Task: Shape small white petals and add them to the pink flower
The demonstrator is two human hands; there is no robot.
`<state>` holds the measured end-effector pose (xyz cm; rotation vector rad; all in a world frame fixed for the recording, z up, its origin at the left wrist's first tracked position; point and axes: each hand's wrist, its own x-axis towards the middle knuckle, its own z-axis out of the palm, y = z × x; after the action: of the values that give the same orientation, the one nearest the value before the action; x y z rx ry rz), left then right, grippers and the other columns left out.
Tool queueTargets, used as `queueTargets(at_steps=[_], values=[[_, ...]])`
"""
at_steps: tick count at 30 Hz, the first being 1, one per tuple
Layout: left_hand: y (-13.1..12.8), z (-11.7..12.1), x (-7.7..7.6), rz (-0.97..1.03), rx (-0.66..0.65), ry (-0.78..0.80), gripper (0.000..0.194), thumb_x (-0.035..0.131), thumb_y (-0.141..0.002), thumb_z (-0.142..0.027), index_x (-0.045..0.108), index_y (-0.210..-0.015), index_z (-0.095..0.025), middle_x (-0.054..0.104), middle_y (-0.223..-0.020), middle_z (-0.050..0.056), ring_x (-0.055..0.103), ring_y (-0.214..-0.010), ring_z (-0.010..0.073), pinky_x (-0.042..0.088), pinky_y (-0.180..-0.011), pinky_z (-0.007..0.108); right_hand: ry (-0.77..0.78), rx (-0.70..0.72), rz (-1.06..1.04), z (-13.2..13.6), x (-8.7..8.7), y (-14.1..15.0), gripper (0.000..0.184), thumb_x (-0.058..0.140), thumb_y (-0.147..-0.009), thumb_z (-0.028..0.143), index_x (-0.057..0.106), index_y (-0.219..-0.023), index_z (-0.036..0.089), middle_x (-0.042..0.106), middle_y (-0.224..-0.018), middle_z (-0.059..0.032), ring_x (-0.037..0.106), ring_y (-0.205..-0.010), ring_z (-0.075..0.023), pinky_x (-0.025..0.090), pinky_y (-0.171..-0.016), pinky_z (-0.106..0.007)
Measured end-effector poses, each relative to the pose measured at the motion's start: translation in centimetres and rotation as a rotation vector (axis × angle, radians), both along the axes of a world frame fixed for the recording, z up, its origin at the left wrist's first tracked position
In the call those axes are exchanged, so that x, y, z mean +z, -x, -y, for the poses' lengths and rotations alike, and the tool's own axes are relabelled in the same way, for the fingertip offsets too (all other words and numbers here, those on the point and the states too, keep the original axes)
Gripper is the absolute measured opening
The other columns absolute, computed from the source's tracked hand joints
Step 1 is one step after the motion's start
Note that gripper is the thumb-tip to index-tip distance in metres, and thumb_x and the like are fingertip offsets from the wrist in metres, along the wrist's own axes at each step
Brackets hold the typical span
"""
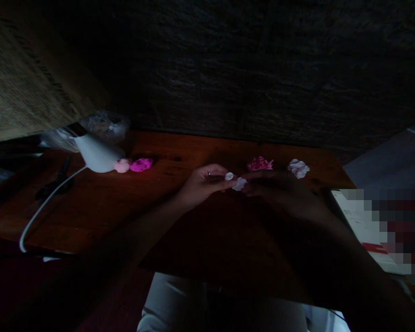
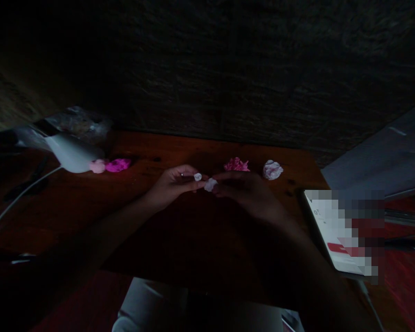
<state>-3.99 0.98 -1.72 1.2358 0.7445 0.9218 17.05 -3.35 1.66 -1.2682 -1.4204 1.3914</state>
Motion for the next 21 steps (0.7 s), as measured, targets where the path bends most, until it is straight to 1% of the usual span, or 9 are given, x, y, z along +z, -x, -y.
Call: queueTargets(at_steps=[4, 8, 10, 13, 17, 21], values=[[0.0, 0.0, 0.0, -0.033, 0.017, -0.052, 0.032, 0.087, -0.064, -0.032, 0.067, -0.082, -0.014, 0.072, -0.086, 0.003, 0.064, -0.078, 0.0119, 0.049, -0.076, 0.027, 0.049, -0.009, -0.080, -0.1, -0.6, 0.2, 0.028, 0.083, -0.070, 0.035, 0.080, -0.096, 0.024, 0.079, -0.096, -0.0035, 0.071, -0.089, -0.0184, 0.055, -0.087, -0.033], [0.0, 0.0, 0.2, -0.034, 0.067, -0.073, 0.031, 0.086, -0.064, -0.033, 0.067, -0.079, -0.015, 0.070, -0.083, 0.001, 0.063, -0.081, 0.0123, 0.048, -0.084, 0.029, 0.067, -0.021, -0.153, 0.0, -1.0, 0.6, 0.027, 0.083, -0.071, 0.035, 0.080, -0.095, 0.024, 0.079, -0.093, -0.0038, 0.071, -0.085, -0.0174, 0.057, -0.083, -0.033], [0.0, 0.0, 0.2, -0.028, 0.051, -0.058, 0.032, 0.087, -0.063, -0.033, 0.066, -0.079, -0.015, 0.069, -0.083, 0.000, 0.063, -0.081, 0.0121, 0.048, -0.084, 0.030, 0.058, -0.036, -0.162, 0.1, -0.8, 0.8, 0.027, 0.084, -0.070, 0.036, 0.080, -0.093, 0.023, 0.078, -0.089, -0.0040, 0.071, -0.082, -0.0174, 0.058, -0.081, -0.033], [0.0, 0.0, 0.1, -0.025, -0.003, -0.027, 0.033, 0.087, -0.063, -0.033, 0.065, -0.079, -0.014, 0.068, -0.081, 0.000, 0.063, -0.077, 0.0115, 0.048, -0.081, 0.029, 0.035, -0.049, -0.107, 0.2, -0.5, 1.1, 0.029, 0.084, -0.069, 0.039, 0.080, -0.092, 0.022, 0.078, -0.088, -0.0044, 0.072, -0.081, -0.0182, 0.058, -0.080, -0.034], [-0.1, 0.0, -0.1, -0.031, 0.025, -0.019, 0.034, 0.087, -0.063, -0.032, 0.064, -0.080, -0.014, 0.069, -0.080, 0.000, 0.062, -0.074, 0.0111, 0.048, -0.078, 0.028, -0.004, -0.050, 0.060, 0.3, -0.4, 1.2, 0.032, 0.080, -0.073, 0.044, 0.079, -0.095, 0.021, 0.079, -0.090, -0.0064, 0.072, -0.080, -0.0205, 0.057, -0.076, -0.035], [-0.1, 0.0, -0.2, -0.040, 0.022, -0.032, 0.034, 0.087, -0.062, -0.031, 0.063, -0.078, -0.014, 0.068, -0.080, 0.000, 0.062, -0.074, 0.0112, 0.047, -0.075, 0.027, -0.064, -0.064, 0.141, 0.3, -0.8, 1.4, 0.031, 0.077, -0.074, 0.045, 0.078, -0.093, 0.020, 0.078, -0.086, -0.0067, 0.071, -0.076, -0.0211, 0.055, -0.072, -0.034]])
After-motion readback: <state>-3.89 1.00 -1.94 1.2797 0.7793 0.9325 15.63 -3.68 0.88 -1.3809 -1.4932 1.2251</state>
